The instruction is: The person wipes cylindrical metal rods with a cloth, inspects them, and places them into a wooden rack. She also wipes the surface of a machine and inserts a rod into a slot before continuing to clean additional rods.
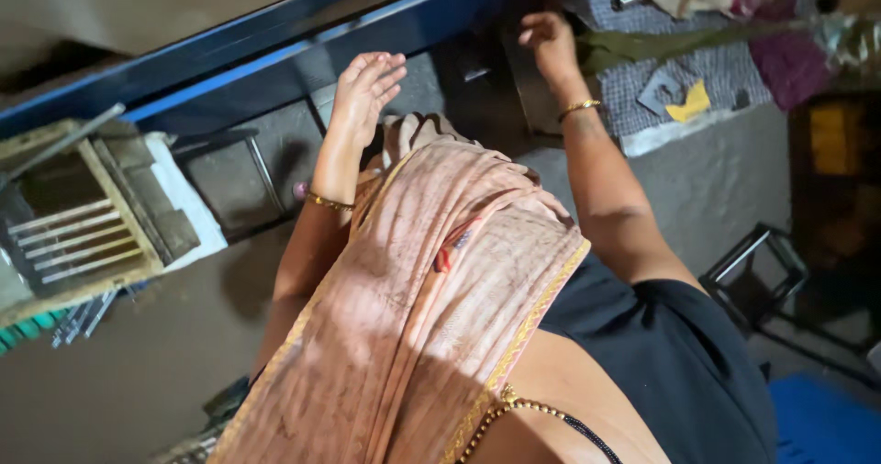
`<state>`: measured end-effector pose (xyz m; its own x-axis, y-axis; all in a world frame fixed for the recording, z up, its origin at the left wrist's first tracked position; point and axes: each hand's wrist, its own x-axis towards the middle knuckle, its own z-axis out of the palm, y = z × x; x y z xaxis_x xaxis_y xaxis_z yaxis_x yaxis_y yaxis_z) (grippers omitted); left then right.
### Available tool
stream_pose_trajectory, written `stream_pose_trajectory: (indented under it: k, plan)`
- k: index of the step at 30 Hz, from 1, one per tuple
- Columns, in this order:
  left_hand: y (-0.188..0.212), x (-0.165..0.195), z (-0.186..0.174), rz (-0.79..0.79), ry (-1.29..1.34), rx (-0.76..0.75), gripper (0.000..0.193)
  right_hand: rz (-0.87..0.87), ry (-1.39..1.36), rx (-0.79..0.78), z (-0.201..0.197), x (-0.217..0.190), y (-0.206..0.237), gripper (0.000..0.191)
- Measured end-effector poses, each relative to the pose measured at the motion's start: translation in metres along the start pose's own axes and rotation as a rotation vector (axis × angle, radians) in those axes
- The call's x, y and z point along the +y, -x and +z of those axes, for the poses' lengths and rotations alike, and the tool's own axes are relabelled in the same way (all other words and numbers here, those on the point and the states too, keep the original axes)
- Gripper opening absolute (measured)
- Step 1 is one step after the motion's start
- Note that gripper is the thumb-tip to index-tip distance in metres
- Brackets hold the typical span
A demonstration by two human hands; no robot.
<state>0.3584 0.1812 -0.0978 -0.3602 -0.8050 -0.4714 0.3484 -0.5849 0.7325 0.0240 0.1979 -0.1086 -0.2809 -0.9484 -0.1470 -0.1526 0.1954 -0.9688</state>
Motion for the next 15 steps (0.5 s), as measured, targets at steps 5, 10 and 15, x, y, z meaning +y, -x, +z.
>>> stream_pose_trajectory:
  k: [5, 10, 15]
  plan:
    - [-0.006, -0.010, 0.014, -0.020, -0.151, -0.077, 0.018, -0.190, 0.175, 0.340, -0.071, -0.003, -0.021, 0.029]
    - [0.010, -0.006, 0.008, 0.008, -0.278, -0.009, 0.019, 0.218, 0.764, 0.415, -0.111, 0.003, -0.033, 0.042]
    - [0.037, -0.009, -0.013, 0.054, -0.346, 0.047, 0.021, 0.334, 0.876, 0.275, -0.130, 0.008, -0.041, 0.076]
